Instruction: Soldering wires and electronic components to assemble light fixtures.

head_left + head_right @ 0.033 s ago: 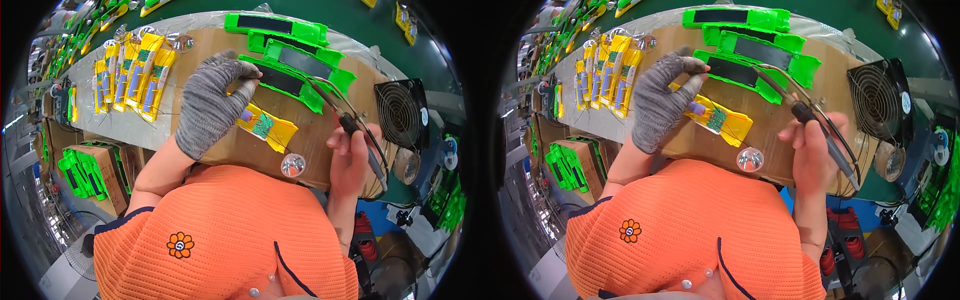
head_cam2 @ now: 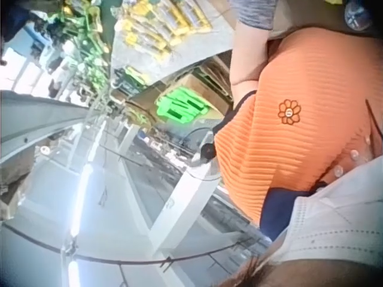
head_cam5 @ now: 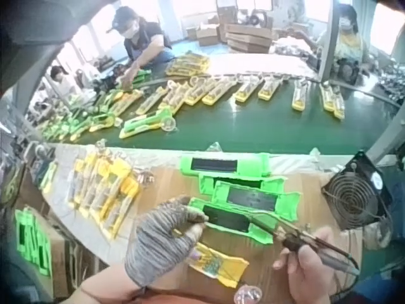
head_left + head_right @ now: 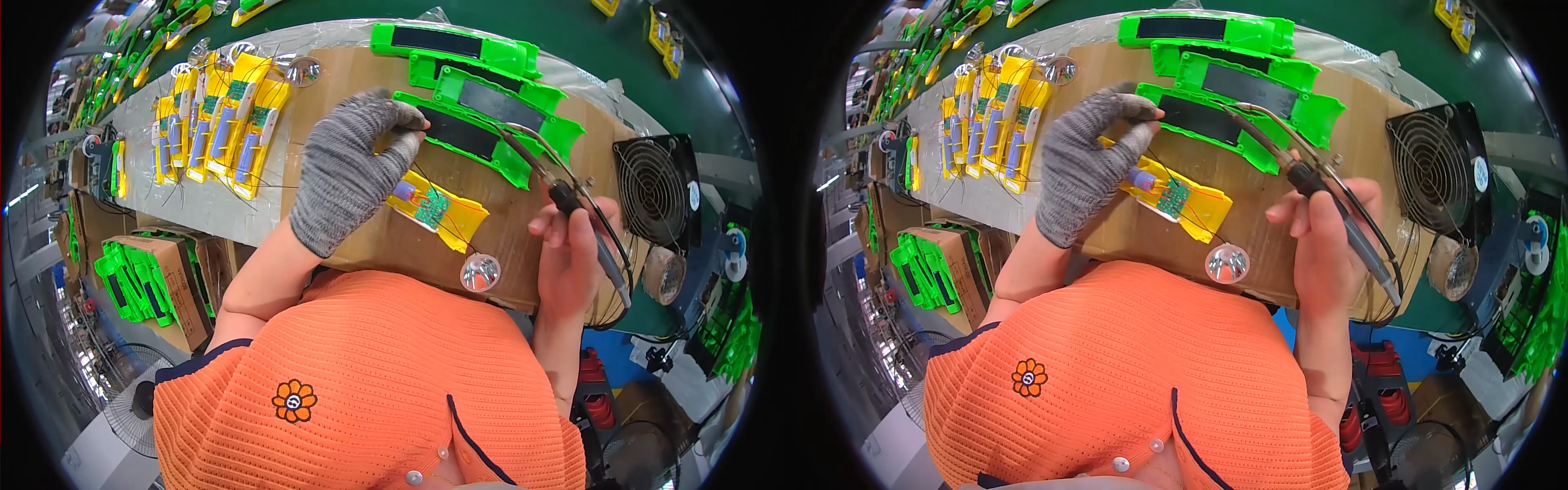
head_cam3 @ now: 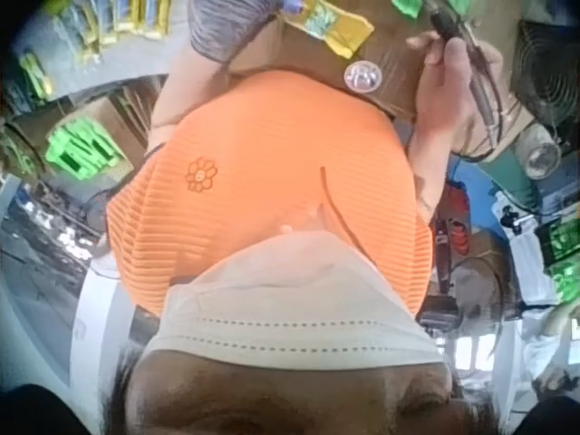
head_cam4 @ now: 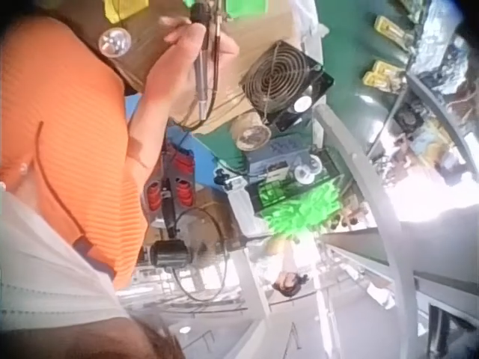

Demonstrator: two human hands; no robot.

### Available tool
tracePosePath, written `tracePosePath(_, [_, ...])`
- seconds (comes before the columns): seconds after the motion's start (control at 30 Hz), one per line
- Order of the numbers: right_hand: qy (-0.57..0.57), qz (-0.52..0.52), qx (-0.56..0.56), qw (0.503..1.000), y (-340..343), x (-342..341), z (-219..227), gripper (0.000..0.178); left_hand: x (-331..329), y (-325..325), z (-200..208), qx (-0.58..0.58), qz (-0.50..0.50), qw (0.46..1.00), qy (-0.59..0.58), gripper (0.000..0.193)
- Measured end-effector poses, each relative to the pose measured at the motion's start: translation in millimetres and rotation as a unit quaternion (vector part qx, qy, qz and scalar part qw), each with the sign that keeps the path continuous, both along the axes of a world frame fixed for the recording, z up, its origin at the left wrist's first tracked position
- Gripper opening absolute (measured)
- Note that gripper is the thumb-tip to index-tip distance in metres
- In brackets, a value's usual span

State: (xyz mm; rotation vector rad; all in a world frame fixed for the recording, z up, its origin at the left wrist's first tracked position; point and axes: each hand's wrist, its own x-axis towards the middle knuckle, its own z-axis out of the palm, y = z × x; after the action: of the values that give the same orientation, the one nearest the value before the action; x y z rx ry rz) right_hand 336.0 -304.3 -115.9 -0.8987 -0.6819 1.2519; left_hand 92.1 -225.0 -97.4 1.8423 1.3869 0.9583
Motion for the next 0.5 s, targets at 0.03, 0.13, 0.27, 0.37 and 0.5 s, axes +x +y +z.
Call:
tracePosePath(0.03, [0.000,0.001,-0.021,1.000,6,-6,3,0.016,-1,1,-1,-0.001,0.007,1.000,0.000,0.009])
tracePosePath(0.13, [-0.071,0.007,-0.048,0.996,-2,2,-2,0.017,-5,4,-1,-0.026,-0.032,0.999,0.017,0.009])
tracePosePath(0.27, [-0.065,0.050,-0.049,0.995,-23,16,6,0.020,-1,13,0,0.017,-0.222,0.973,0.065,0.011])
tracePosePath(0.37, [-0.092,0.057,-0.081,0.991,-20,14,9,0.019,4,28,4,0.021,-0.276,0.957,0.082,0.010])
tracePosePath(0.5, [-0.085,0.051,-0.116,0.988,-16,14,11,0.016,13,42,16,-0.014,-0.352,0.910,0.217,0.008])
